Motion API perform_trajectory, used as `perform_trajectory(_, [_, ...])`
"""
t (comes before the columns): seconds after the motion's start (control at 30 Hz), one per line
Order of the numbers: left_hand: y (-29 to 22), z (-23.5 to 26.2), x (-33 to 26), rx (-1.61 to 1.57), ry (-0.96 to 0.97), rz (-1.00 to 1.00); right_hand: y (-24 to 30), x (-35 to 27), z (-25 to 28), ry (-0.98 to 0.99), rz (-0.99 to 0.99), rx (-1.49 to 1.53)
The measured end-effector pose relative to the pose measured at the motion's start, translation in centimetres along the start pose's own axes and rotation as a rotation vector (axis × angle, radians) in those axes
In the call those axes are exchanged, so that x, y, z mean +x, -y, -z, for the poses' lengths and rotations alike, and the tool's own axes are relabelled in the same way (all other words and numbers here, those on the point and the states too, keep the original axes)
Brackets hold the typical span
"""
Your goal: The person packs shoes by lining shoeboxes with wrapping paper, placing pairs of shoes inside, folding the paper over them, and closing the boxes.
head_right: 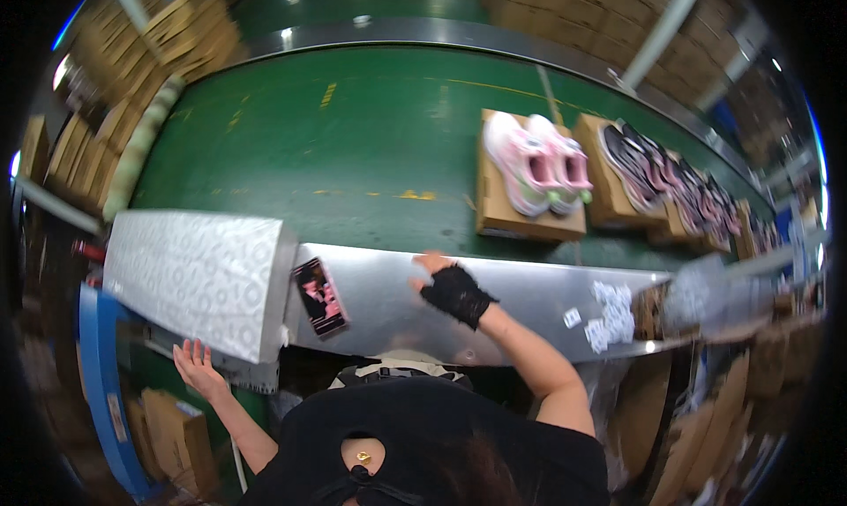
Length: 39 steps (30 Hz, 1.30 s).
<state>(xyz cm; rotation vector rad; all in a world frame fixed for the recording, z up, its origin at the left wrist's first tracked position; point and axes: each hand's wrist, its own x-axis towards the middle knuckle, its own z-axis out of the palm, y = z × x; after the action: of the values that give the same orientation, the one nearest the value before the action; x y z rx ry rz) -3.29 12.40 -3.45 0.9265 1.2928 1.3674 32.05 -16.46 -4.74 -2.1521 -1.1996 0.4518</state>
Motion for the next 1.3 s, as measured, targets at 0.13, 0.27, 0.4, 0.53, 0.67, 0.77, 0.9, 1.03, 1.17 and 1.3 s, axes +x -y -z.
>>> perform_trajectory(0.13, [0.7,-8.8,0.2,0.021,0.230,-0.012,-5.8,4.0,8.4,-0.625,-0.061,-0.623])
perform_trajectory(0.27, [1.2,-10.5,-3.3,0.095,0.344,-0.007,-8.8,3.2,15.1,-0.509,-0.331,-0.861])
perform_trajectory(0.4, [1.5,-11.2,-7.0,0.144,0.420,-0.010,-11.7,5.0,20.1,-0.105,-0.495,-0.691])
perform_trajectory(0.53, [1.6,-10.9,-9.3,0.244,0.478,-0.047,-12.5,7.0,22.7,-0.026,-0.338,-0.688])
perform_trajectory(0.67, [2.4,-10.1,-11.0,0.235,0.455,-0.022,-6.4,6.6,27.0,-0.072,-0.257,-0.330])
perform_trajectory(0.77, [2.6,-10.3,-12.4,0.233,0.438,0.005,-5.5,6.3,27.1,-0.093,-0.263,-0.278])
perform_trajectory(0.9, [2.8,-12.0,-14.2,0.254,0.519,0.017,-2.6,3.7,25.9,0.077,-0.165,0.000])
perform_trajectory(1.03, [2.7,-15.5,-17.1,0.295,0.648,-0.102,-1.7,0.6,19.3,0.118,0.038,-0.440])
perform_trajectory(1.17, [3.6,-18.8,-20.8,0.313,0.903,-0.169,-4.8,-1.5,9.5,0.022,0.609,-0.248])
perform_trajectory(1.3, [4.8,-19.3,-22.1,0.458,1.001,-0.317,-6.3,-3.7,4.3,0.053,0.645,-0.443])
